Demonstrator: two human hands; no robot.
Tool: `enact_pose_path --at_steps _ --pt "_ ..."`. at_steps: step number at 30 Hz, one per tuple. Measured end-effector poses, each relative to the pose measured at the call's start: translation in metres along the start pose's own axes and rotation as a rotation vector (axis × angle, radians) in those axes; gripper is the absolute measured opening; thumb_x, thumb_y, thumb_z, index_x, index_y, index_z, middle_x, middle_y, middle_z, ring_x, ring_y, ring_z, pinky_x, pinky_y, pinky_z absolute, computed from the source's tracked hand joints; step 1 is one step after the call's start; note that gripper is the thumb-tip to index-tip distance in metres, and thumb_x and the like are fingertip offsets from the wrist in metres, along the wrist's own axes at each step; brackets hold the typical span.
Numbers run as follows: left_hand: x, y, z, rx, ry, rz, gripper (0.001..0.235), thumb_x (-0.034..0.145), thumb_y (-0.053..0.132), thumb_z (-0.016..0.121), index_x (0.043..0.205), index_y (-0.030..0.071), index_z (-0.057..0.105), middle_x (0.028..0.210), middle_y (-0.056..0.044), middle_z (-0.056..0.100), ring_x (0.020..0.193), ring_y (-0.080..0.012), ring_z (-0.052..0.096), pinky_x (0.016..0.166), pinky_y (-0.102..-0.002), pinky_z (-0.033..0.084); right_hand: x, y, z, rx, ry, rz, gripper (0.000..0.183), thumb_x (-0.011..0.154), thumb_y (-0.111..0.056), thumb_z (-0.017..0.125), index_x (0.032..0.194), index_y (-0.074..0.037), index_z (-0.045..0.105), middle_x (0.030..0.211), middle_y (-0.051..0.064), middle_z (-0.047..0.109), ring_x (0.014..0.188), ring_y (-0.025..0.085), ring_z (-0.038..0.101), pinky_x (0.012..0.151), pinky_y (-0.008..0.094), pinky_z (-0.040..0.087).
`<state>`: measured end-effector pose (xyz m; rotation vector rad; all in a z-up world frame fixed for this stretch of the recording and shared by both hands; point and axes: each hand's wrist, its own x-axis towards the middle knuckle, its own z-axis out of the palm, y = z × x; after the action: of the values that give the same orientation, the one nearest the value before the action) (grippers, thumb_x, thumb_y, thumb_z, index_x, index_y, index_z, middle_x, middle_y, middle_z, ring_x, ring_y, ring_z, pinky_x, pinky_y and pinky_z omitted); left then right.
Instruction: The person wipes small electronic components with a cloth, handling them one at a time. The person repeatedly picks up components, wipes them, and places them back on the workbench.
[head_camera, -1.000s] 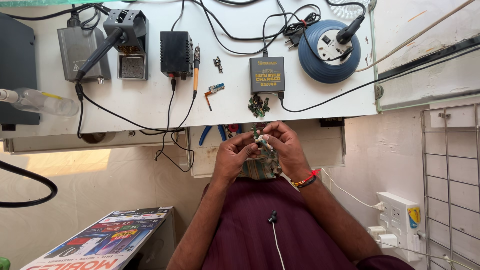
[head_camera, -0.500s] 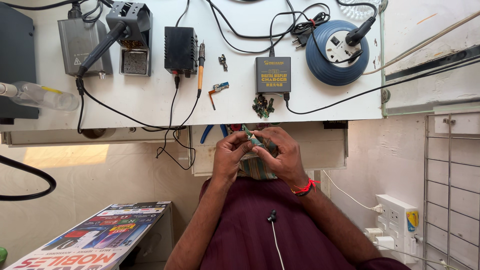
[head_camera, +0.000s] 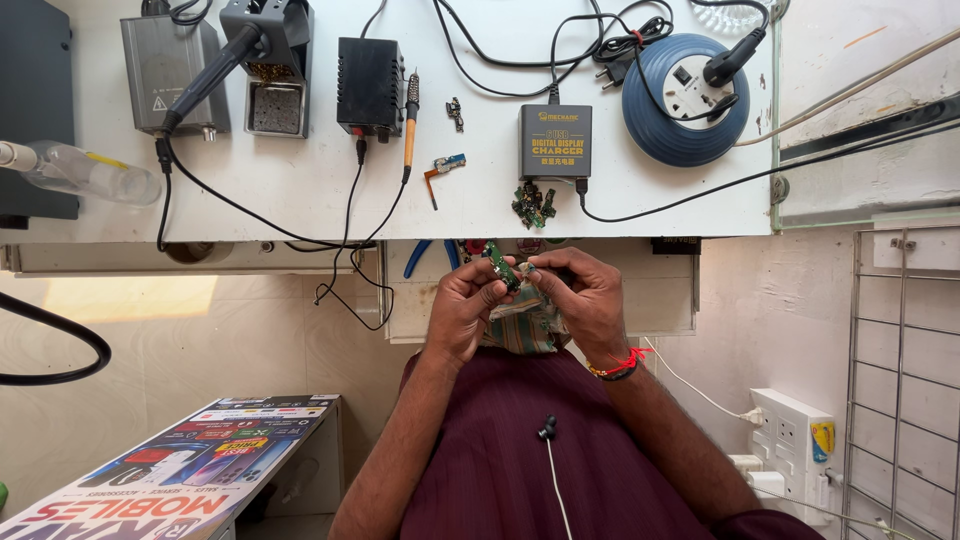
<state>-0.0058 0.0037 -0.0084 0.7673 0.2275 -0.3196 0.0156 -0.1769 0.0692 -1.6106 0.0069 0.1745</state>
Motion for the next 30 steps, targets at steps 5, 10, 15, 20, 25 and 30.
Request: enact_pose_path --at_steps 5,10,15,20,25,30 --pt "-0.002 -0.005 -0.002 -0.031 -0.021 0.01 0.029 0.093 0.003 0.075 0.121 -0.002 0.071 0.107 -0.01 0.075 0.093 -0.013 0.071 0.082 -0.027 0.063 -0.003 -0.005 -0.001 -0.061 -0.016 -0.064 0.015 0.095 -0.006 0.074 0.11 -0.005 0.078 0.105 0.006 0.075 0.097 0.011 0.069 0.084 0.024 0.057" --pt "-0.003 -0.005 0.0 -0.014 -0.019 0.008 0.029 0.092 0.003 0.076 0.12 -0.001 0.071 0.107 -0.009 0.075 0.095 -0.0131 0.071 0.082 -0.028 0.063 -0.007 -0.01 0.0 0.038 -0.039 -0.102 0.019 0.096 -0.003 0.073 0.114 -0.005 0.077 0.116 0.008 0.067 0.105 0.013 0.067 0.087 0.025 0.058" --pt "-0.005 -0.008 0.004 0.123 -0.037 0.078 0.049 0.09 0.004 0.078 0.138 0.005 0.065 0.104 -0.006 0.075 0.093 -0.0108 0.07 0.083 -0.026 0.062 -0.013 -0.01 0.013 -0.375 0.032 -0.273 0.018 0.091 -0.001 0.075 0.108 -0.006 0.078 0.103 0.008 0.073 0.087 0.015 0.073 0.069 0.025 0.06" --pt "-0.01 -0.012 0.003 0.159 0.001 0.063 0.055 0.091 0.007 0.078 0.143 0.006 0.061 0.107 -0.004 0.076 0.095 -0.0089 0.069 0.087 -0.026 0.063 -0.006 -0.013 0.008 -0.484 -0.112 -0.301 0.016 0.091 0.0 0.073 0.104 -0.006 0.079 0.099 0.011 0.075 0.088 0.018 0.076 0.071 0.028 0.064" --pt "-0.009 -0.013 0.007 0.215 -0.018 0.021 0.055 0.091 0.009 0.08 0.143 0.005 0.063 0.109 -0.003 0.075 0.094 -0.0087 0.067 0.085 -0.025 0.059 -0.001 -0.011 0.0 -0.566 -0.012 -0.328 0.01 0.093 0.0 0.071 0.101 -0.002 0.076 0.099 0.012 0.075 0.086 0.018 0.076 0.07 0.028 0.062" --pt "-0.011 -0.001 0.02 0.322 -0.063 0.054 0.06 0.091 0.011 0.082 0.147 0.01 0.062 0.101 -0.002 0.073 0.094 -0.0094 0.066 0.089 -0.026 0.058 -0.01 -0.004 -0.003 -0.391 -0.047 -0.208 0.01 0.092 -0.004 0.075 0.102 -0.003 0.072 0.093 0.006 0.076 0.078 0.011 0.074 0.062 0.024 0.058"
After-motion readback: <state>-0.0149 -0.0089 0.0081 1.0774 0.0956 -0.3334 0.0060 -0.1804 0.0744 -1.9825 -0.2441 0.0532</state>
